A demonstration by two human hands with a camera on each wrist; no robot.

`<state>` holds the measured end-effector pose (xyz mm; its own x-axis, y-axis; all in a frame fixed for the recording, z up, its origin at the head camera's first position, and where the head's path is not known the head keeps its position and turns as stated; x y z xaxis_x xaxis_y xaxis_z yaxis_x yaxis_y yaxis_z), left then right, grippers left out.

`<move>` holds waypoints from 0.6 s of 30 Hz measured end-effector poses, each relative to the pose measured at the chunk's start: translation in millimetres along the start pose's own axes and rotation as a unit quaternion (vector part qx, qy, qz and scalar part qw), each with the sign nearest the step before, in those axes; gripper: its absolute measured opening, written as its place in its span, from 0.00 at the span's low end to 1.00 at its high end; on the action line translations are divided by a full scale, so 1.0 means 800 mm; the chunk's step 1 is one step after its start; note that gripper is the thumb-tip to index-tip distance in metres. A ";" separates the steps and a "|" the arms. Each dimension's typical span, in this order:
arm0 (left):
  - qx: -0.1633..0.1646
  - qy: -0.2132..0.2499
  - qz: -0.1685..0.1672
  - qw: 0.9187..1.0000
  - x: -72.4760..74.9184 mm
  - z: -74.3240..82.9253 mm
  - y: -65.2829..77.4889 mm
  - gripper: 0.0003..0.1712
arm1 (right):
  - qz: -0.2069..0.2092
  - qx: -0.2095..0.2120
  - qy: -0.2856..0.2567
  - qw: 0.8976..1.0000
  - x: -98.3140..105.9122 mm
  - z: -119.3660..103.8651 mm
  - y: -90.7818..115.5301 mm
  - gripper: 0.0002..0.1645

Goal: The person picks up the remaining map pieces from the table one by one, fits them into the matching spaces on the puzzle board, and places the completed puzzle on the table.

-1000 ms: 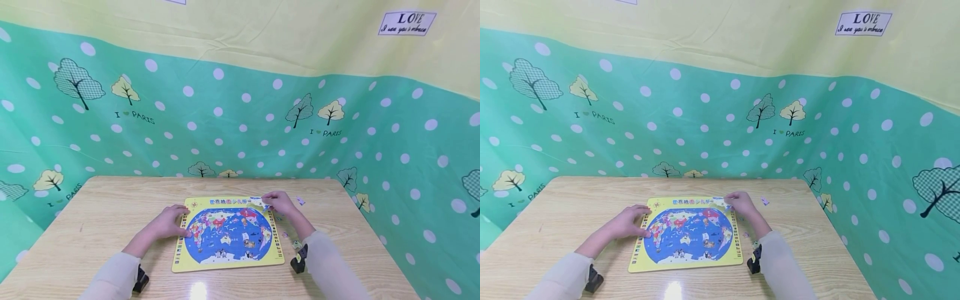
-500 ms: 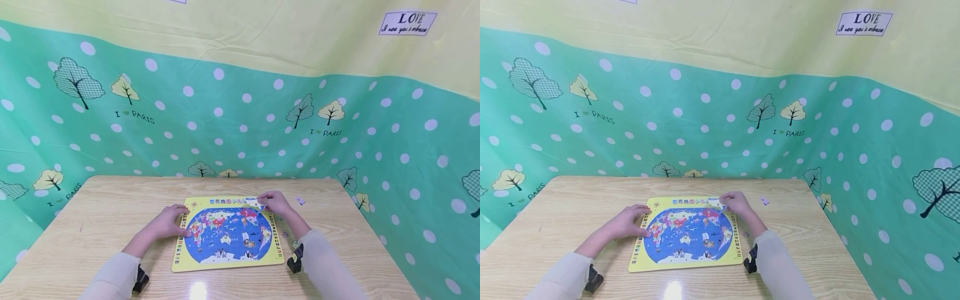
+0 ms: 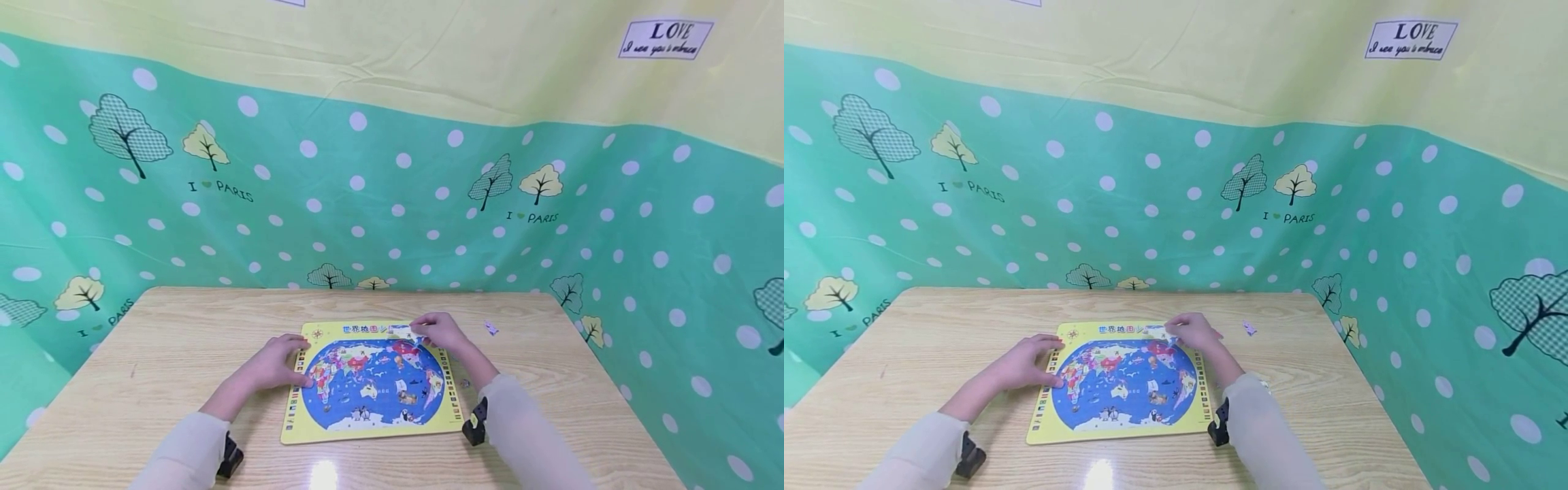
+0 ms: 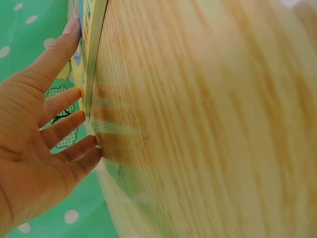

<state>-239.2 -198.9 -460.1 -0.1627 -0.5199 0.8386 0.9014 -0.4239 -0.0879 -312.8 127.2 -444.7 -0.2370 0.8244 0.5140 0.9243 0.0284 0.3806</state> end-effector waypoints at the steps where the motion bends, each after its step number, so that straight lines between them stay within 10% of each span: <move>1: 0.000 0.001 0.000 1.000 0.000 0.000 0.000 0.50 | -0.003 0.001 -0.001 1.000 -0.001 -0.001 0.001 0.12; 18: -0.001 0.002 -0.001 1.000 0.001 0.004 0.003 0.50 | -0.020 0.021 0.015 0.999 -0.025 -0.010 0.001 0.11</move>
<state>-236.1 -197.7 -458.0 -0.1658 -0.5225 0.8364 0.9006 -0.4257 -0.0874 -309.6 106.0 -448.2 -0.2819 0.8045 0.5228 0.9258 0.0852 0.3682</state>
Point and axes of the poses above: each hand's wrist, its own y-axis away from the middle knuckle, its own x-axis out of the back of the hand, z = x × y, the point moved 4 cm from there along -y, towards the middle knuckle, and after that the axes turned 12 degrees about -x, right-handed, at the moved point
